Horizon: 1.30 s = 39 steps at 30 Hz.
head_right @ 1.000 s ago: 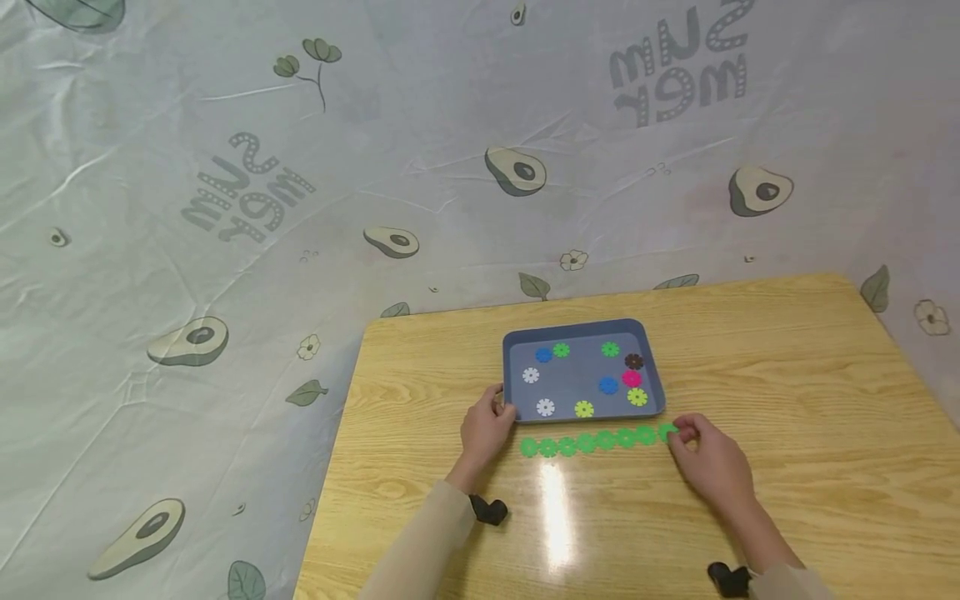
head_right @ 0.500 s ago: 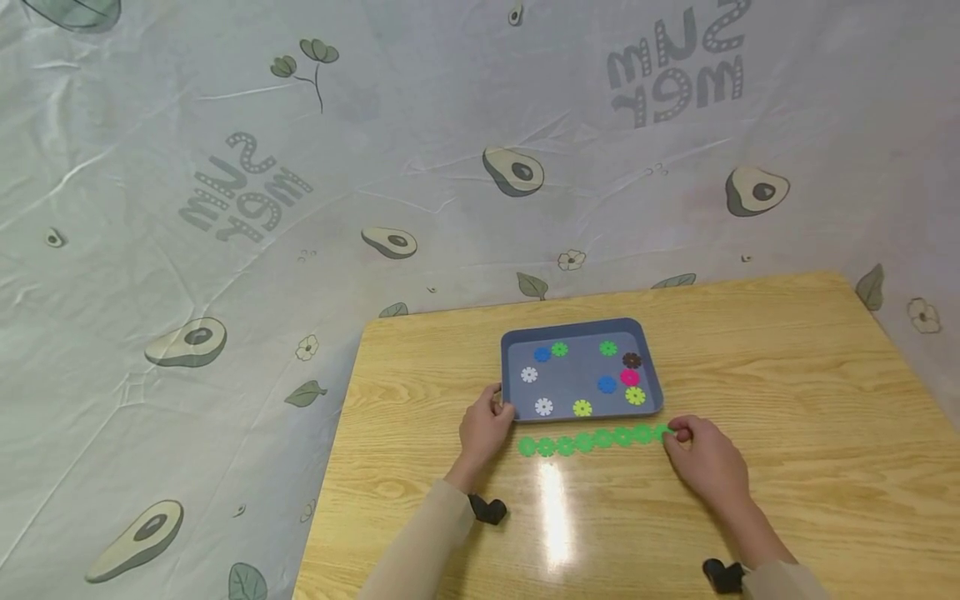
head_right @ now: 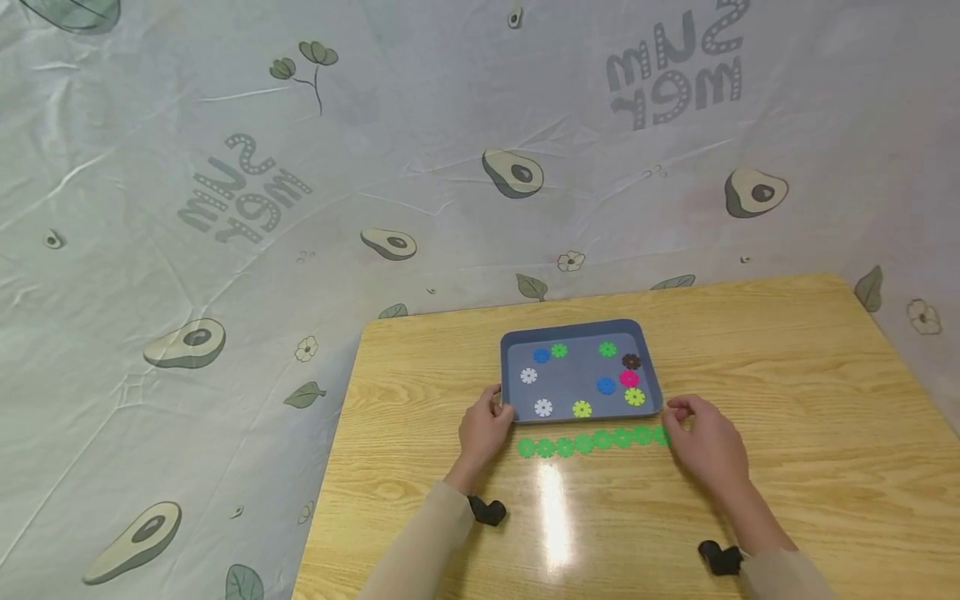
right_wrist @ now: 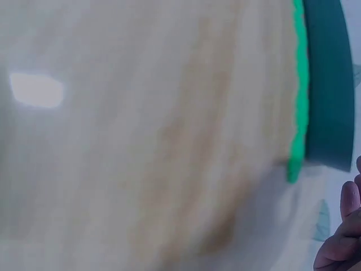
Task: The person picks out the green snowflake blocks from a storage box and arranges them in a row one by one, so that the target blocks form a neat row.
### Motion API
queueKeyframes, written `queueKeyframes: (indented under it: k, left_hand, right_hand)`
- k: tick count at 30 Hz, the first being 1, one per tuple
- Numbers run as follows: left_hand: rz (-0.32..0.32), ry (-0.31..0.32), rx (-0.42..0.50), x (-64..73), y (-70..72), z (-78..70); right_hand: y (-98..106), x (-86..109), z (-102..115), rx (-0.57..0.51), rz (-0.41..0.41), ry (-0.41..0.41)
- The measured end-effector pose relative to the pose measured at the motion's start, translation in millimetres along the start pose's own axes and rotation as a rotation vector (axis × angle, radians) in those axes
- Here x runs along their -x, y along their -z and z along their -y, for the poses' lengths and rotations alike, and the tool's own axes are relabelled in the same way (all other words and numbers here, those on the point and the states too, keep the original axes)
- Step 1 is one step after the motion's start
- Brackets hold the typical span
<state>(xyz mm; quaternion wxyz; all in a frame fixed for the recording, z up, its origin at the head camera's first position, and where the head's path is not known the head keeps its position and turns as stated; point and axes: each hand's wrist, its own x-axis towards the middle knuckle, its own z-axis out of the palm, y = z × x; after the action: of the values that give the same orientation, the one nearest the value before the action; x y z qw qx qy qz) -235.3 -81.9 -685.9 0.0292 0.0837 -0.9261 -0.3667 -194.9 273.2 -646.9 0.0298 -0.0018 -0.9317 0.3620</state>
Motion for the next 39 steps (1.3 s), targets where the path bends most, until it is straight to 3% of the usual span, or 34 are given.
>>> queueKeyframes:
  k: [7,21,28,39]
  left_hand:
    - [0.002,0.002,0.002,-0.3,0.0,-0.4]
    - [0.007,0.008,0.019,0.2,2.5,0.3]
    - [-0.012,-0.01,0.027,-3.0,1.9,-3.0]
    - [-0.009,0.027,0.011,-0.9,1.3,-12.7]
  right_hand:
    - [-1,-21.7,20,-0.021,0.001,0.033]
    - [-33,-69.4,62,-0.037,0.054,0.085]
    - [-48,-98.4,71,0.001,0.121,0.089]
    - [-73,-133.5,77,-0.008,0.238,0.045]
